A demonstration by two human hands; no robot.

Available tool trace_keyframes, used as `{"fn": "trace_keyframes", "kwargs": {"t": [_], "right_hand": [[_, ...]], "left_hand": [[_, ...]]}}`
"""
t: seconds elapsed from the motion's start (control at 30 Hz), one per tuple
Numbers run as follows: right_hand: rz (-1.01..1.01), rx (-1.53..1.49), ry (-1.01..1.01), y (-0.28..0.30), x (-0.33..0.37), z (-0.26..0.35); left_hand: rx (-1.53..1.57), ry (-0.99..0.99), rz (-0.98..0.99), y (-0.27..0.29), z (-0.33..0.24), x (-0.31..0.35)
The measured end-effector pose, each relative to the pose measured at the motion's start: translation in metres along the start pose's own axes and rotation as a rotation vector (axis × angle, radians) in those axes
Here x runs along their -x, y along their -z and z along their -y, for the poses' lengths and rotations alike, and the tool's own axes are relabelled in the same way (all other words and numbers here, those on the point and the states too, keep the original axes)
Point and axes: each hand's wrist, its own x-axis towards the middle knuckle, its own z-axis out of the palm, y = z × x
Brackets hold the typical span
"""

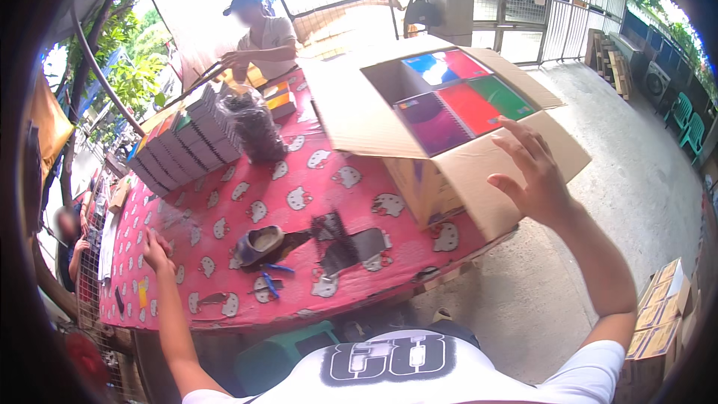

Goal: The person trims the ends of the spiral bindings on a stack of notebooks using shears and places the notebooks into a cardboard box.

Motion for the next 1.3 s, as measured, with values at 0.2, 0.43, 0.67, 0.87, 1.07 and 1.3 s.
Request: {"fn": "trace_keyframes", "kwargs": {"t": [0.2,0.43,0.67,0.87,1.07,1.3], "right_hand": [[-0.258,0.006,-0.187,-0.061,0.046,-0.061],[-0.343,0.022,-0.212,-0.108,0.062,-0.070],[-0.455,-0.040,-0.215,-0.137,0.063,-0.084],[-0.500,-0.074,-0.177,-0.173,0.066,-0.104],[-0.477,-0.186,-0.190,-0.191,0.103,-0.126],[-0.545,-0.261,-0.060,-0.188,0.069,-0.112]], "left_hand": [[0.081,-0.187,0.252,-0.179,-0.111,0.109],[-0.355,-0.414,0.888,-0.289,-0.244,0.231],[-0.327,-0.424,1.218,-0.391,-0.254,0.250],[-0.321,0.130,1.628,-0.504,-0.207,0.250],[-0.793,0.515,1.992,-0.630,-0.110,0.237],[-0.939,-0.578,2.400,-0.620,0.032,0.204]]}}
